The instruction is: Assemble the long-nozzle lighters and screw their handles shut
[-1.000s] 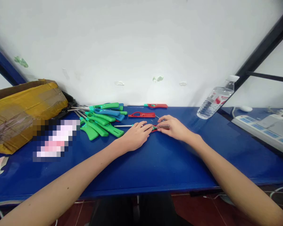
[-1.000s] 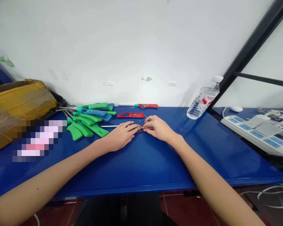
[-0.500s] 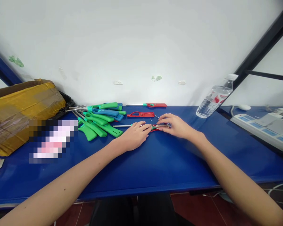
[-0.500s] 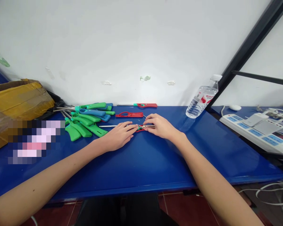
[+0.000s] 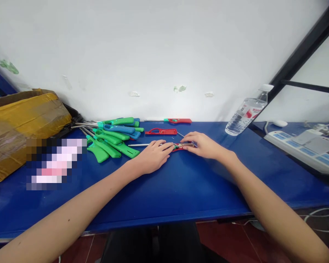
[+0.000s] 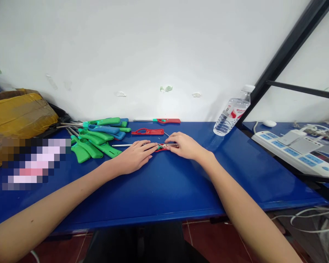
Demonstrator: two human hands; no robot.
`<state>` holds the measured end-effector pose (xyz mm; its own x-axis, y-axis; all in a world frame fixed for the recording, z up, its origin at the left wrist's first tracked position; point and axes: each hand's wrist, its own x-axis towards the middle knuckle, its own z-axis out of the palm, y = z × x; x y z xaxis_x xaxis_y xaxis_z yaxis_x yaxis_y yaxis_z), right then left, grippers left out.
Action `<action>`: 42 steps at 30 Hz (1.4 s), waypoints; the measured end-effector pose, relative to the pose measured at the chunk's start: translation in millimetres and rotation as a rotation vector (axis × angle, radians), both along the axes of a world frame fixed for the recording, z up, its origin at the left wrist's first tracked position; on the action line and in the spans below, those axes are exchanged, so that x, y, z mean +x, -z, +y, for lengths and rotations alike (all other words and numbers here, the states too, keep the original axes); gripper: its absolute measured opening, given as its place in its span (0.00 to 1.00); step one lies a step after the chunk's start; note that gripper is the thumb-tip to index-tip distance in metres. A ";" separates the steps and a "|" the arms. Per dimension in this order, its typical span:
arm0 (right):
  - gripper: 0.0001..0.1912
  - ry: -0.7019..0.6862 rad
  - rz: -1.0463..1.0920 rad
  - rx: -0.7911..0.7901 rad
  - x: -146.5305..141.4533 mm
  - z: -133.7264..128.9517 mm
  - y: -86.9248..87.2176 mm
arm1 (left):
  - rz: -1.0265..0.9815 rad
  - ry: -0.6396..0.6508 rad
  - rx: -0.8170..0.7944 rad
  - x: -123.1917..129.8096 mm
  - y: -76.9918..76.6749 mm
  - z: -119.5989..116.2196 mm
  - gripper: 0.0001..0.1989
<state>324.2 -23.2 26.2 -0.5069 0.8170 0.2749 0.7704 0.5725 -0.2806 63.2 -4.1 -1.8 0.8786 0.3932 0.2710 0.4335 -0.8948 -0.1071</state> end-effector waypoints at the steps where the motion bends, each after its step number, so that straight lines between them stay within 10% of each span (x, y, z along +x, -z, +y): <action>1: 0.13 0.010 0.002 0.007 0.5 -0.6 -1.1 | 0.000 -0.001 0.001 0.1 -0.3 -0.1 0.21; 42: 0.11 0.044 -0.055 0.036 1.5 7.3 11.5 | -0.046 -0.018 -0.092 -2.1 -4.1 3.6 0.19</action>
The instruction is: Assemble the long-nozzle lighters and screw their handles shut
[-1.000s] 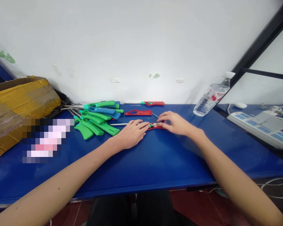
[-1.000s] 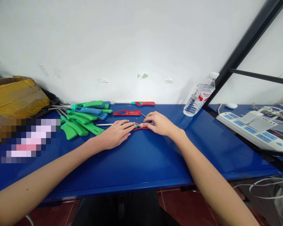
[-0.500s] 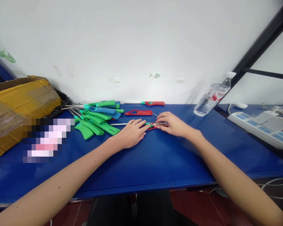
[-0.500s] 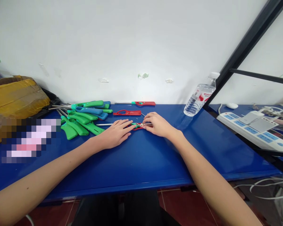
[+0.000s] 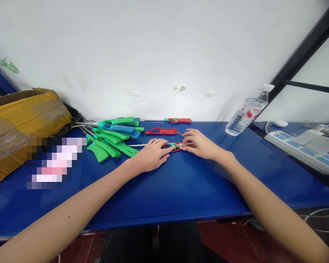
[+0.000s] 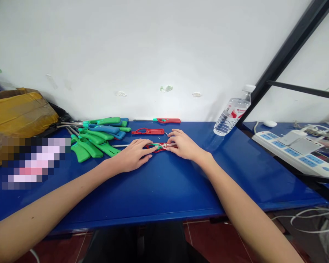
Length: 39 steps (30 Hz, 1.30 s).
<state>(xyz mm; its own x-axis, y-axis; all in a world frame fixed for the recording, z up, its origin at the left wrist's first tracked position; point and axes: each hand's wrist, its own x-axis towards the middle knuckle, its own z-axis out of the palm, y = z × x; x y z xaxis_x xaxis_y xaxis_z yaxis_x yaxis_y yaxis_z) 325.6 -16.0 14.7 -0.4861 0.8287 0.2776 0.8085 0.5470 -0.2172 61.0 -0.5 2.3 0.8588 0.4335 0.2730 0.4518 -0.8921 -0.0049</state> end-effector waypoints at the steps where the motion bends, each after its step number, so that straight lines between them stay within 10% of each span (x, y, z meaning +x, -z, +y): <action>1: 0.11 -0.001 0.003 0.000 -0.2 -0.2 -0.2 | -0.007 0.005 0.003 -0.1 0.1 0.1 0.19; 39: 0.10 -0.026 -0.014 0.049 0.6 -6.5 -10.1 | 0.024 0.049 0.072 2.0 -0.5 -3.1 0.19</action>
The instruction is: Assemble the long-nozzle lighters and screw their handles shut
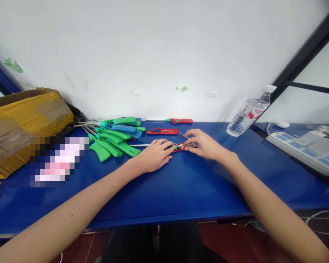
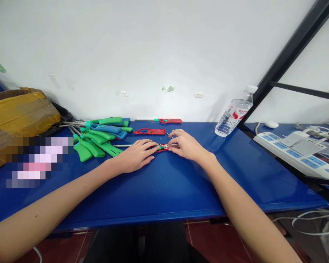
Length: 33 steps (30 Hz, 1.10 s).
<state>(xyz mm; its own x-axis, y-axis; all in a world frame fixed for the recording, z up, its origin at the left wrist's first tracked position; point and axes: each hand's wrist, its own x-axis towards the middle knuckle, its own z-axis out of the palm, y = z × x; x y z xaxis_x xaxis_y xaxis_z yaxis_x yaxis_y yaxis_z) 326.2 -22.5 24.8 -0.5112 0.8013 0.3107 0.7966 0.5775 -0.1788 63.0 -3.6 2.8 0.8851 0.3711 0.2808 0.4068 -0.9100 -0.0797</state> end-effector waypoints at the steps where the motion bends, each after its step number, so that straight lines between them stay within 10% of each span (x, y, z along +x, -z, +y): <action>1: 0.10 0.007 0.010 0.008 1.0 -0.2 -1.0 | 0.000 -0.002 -0.001 0.0 0.2 0.1 0.19; 33: 0.08 0.031 0.112 0.054 10.2 0.6 -5.7 | -0.042 -0.011 -0.058 -3.2 4.0 -1.5 0.19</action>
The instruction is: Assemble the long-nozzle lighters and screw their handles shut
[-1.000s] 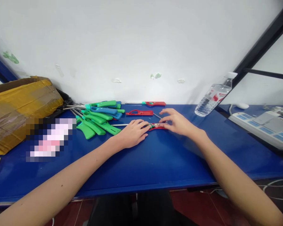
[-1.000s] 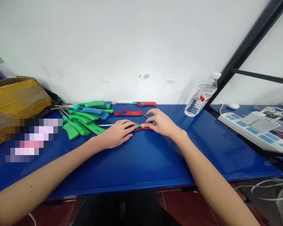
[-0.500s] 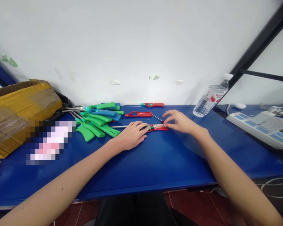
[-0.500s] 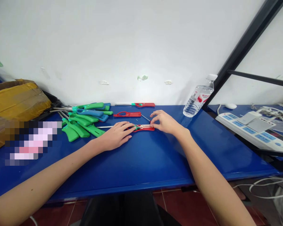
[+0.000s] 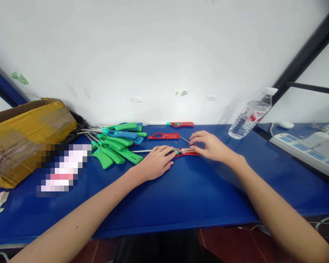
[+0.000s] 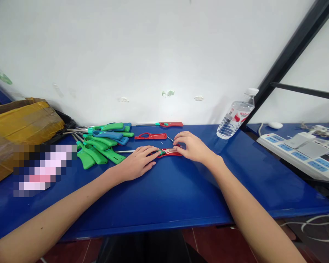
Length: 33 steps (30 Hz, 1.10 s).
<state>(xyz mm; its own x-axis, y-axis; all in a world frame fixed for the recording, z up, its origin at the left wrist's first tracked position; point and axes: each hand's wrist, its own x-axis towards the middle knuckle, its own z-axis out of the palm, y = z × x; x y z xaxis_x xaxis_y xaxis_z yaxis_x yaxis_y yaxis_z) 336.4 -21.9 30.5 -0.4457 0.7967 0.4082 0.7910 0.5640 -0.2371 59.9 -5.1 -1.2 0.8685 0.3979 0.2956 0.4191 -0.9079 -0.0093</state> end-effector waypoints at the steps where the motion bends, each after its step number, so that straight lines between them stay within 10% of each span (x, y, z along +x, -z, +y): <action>1: 0.09 -0.041 0.031 0.024 -5.4 -2.0 -0.2 | -0.001 0.003 -0.002 0.0 -0.4 -0.4 0.19; 6: 0.10 -0.212 -0.011 0.021 -29.9 -9.1 5.2 | -0.004 -0.006 -0.006 -0.4 -1.1 -0.5 0.20; 33: 0.14 -0.120 -0.104 -0.059 -46.5 -15.8 9.2 | -0.047 -0.167 -0.063 -38.6 -9.2 25.1 0.15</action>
<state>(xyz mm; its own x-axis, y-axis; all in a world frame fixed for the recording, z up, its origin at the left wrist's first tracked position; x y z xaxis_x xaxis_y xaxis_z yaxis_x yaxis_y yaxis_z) 290.0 -37.7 21.3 -0.5765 0.7566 0.3085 0.7409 0.6433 -0.1931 21.3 20.0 8.0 0.7746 0.5543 0.3045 0.5624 -0.8240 0.0691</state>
